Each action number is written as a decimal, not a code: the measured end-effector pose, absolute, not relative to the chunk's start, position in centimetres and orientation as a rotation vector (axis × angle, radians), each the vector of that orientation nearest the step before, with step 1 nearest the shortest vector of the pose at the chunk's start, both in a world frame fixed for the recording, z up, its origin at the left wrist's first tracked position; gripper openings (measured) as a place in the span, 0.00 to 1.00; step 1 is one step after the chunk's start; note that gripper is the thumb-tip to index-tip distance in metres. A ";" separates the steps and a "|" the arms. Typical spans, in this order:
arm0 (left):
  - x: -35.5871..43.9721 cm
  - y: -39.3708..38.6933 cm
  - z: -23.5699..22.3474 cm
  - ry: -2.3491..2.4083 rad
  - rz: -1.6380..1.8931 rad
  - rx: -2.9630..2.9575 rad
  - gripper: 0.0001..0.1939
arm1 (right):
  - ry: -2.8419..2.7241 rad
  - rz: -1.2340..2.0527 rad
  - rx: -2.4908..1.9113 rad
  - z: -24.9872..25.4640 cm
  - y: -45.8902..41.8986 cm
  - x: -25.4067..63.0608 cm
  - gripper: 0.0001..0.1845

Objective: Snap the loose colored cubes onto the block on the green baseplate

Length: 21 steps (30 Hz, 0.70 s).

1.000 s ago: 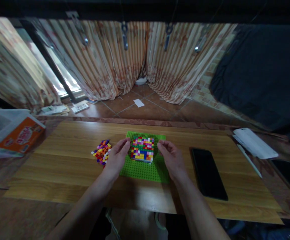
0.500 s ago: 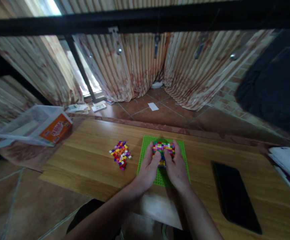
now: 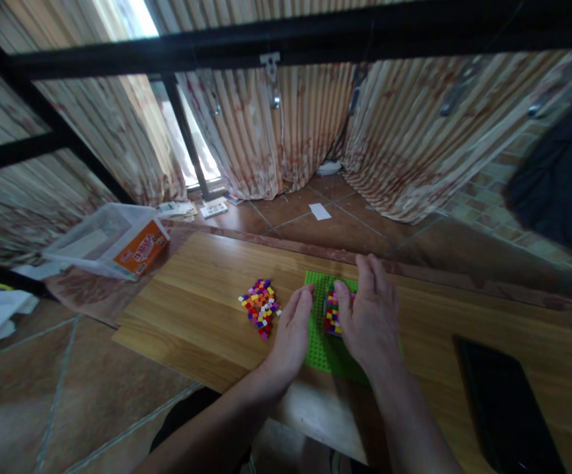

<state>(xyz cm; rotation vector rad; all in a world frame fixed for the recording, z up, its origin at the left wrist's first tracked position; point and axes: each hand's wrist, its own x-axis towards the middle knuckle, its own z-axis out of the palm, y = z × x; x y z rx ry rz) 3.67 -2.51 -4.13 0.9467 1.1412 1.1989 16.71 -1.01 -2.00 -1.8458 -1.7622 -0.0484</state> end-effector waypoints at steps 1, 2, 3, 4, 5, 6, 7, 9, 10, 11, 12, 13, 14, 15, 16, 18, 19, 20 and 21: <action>3.1 -2.3 -3.9 1.148 1.237 0.932 0.22 | -1.790 -0.084 -1.872 -2.0 -0.7 16.4 0.34; 2.6 -2.0 -3.6 1.155 1.266 0.913 0.20 | -1.817 -0.111 -1.905 -2.2 -0.4 16.2 0.34; 1.9 -1.6 -3.4 1.184 1.313 0.869 0.19 | -1.851 -0.122 -1.943 -2.4 -0.1 16.0 0.34; 1.2 -1.2 -3.1 1.194 1.344 0.839 0.18 | -1.892 -0.116 -1.982 -2.6 0.1 15.8 0.34; 0.4 -0.8 -2.8 1.211 1.375 0.805 0.16 | -1.938 -0.095 -2.019 -2.9 0.3 15.7 0.34; -0.5 -0.4 -2.5 1.229 1.401 0.761 0.15 | -1.984 -0.065 -2.049 -3.1 0.4 15.7 0.34; -1.4 0.1 -2.3 1.227 1.428 0.709 0.14 | -2.023 -0.034 -2.072 -3.3 0.5 15.7 0.35; -3.2 0.8 -1.8 1.194 1.496 0.608 0.14 | -2.065 0.008 -2.094 -3.5 0.7 15.8 0.34; -4.2 1.2 -1.7 1.179 1.530 0.564 0.14 | -2.073 0.017 -2.095 -3.5 0.8 15.8 0.34; -5.0 1.4 -1.5 1.178 1.564 0.532 0.14 | -2.079 0.025 -2.095 -3.5 0.8 15.9 0.34; -5.8 1.7 -1.4 1.178 1.581 0.506 0.15 | -2.084 0.035 -2.096 -3.4 0.8 15.9 0.34; -6.5 1.9 -1.4 1.181 1.600 0.484 0.15 | -2.089 0.045 -2.101 -3.4 0.9 16.0 0.34; -7.1 2.0 -1.4 1.183 1.619 0.464 0.15 | -2.090 0.055 -2.108 -3.3 0.9 16.0 0.34; -7.6 2.1 -1.4 1.178 1.636 0.447 0.16 | -2.089 0.061 -2.113 -3.3 0.9 16.0 0.34; -8.0 2.1 -1.5 1.175 1.646 0.434 0.16 | -2.088 0.064 -2.116 -3.3 0.9 16.0 0.34; -8.4 2.1 -1.6 1.172 1.650 0.426 0.16 | -2.086 0.057 -2.115 -3.4 0.9 16.0 0.34; -8.5 2.1 -1.6 1.173 1.644 0.432 0.16 | -2.086 0.052 -2.114 -3.4 0.9 16.0 0.34; -8.5 2.0 -1.6 1.174 1.636 0.439 0.15 | -2.086 0.047 -2.118 -3.5 0.9 16.1 0.34; -8.6 2.0 -1.6 1.176 1.629 0.444 0.15 | -2.087 0.043 -2.124 -3.5 0.9 16.1 0.34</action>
